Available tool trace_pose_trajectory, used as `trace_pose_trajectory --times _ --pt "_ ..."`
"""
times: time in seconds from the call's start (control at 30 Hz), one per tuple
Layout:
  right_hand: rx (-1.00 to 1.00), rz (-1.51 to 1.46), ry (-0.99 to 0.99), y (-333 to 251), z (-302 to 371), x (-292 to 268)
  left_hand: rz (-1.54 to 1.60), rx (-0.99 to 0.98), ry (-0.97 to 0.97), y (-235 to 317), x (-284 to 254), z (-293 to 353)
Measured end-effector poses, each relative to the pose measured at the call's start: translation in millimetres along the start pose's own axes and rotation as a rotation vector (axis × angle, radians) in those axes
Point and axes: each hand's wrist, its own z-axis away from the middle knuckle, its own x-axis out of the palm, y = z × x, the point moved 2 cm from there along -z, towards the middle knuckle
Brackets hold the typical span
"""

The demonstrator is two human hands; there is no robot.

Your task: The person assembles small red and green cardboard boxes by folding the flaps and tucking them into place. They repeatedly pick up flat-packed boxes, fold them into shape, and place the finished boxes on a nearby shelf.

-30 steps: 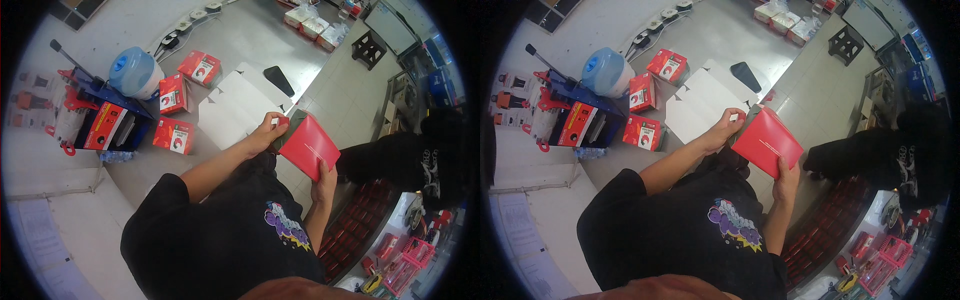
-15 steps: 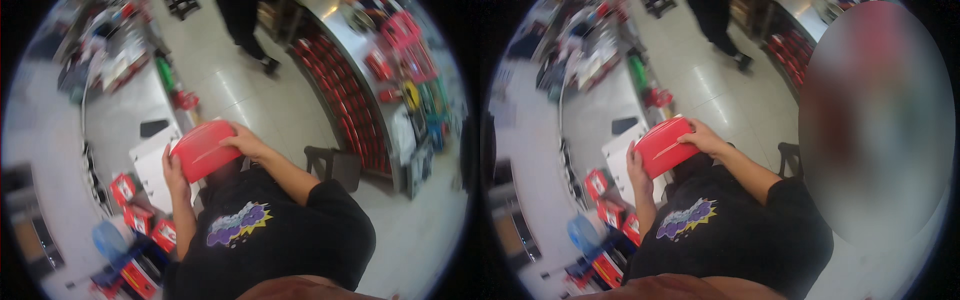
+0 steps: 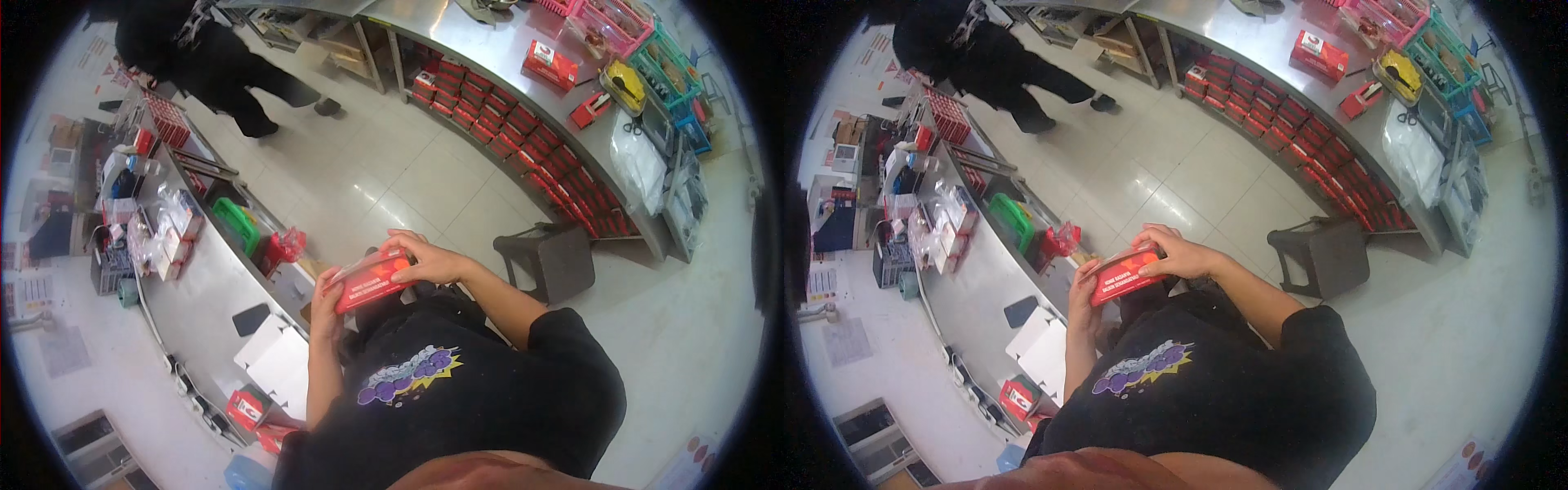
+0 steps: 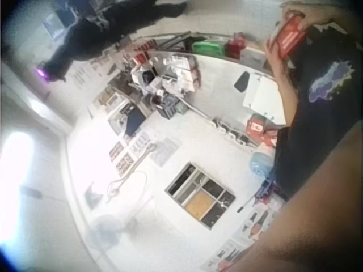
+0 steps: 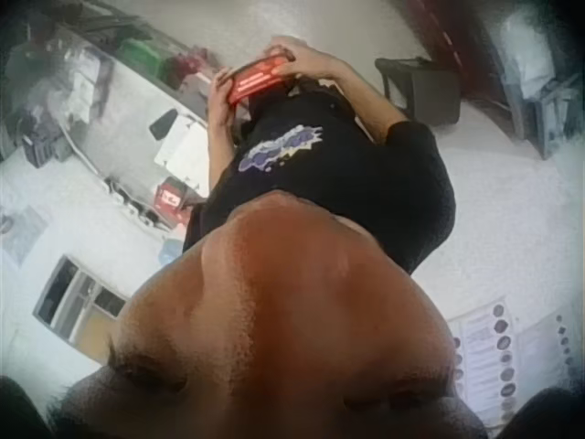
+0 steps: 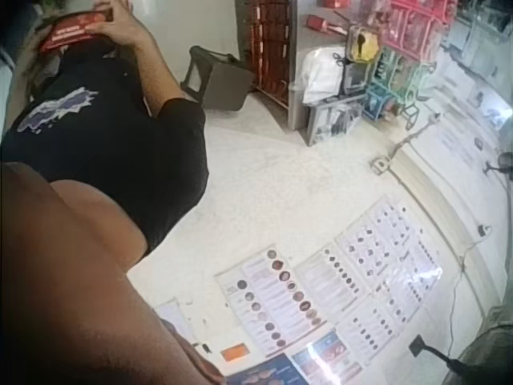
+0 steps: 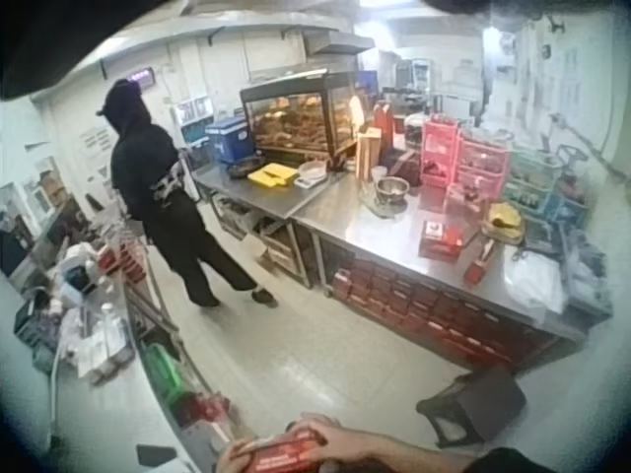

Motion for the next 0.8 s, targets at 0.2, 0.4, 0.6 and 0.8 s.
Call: trace_pose_trajectory --times 0.2,0.4,0.6,0.8 --pt "-0.135 0.171 0.186 -10.2 -45.6 -56.0 0.319 -0.429 -0.106 39.6 27.9 -79.6" --pt "-0.163 0.451 0.301 -8.6 -105.0 -105.5 0.168 -0.692 -0.155 6.3 0.1 -210.4" --pt "0.769 0.462 0.638 151.8 -68.3 -174.2 0.066 -0.453 0.071 -26.7 42.3 -448.2" --pt "1.146 0.560 0.338 182.1 106.1 -151.5 -0.094 -0.128 0.021 -137.1 126.0 -751.7"
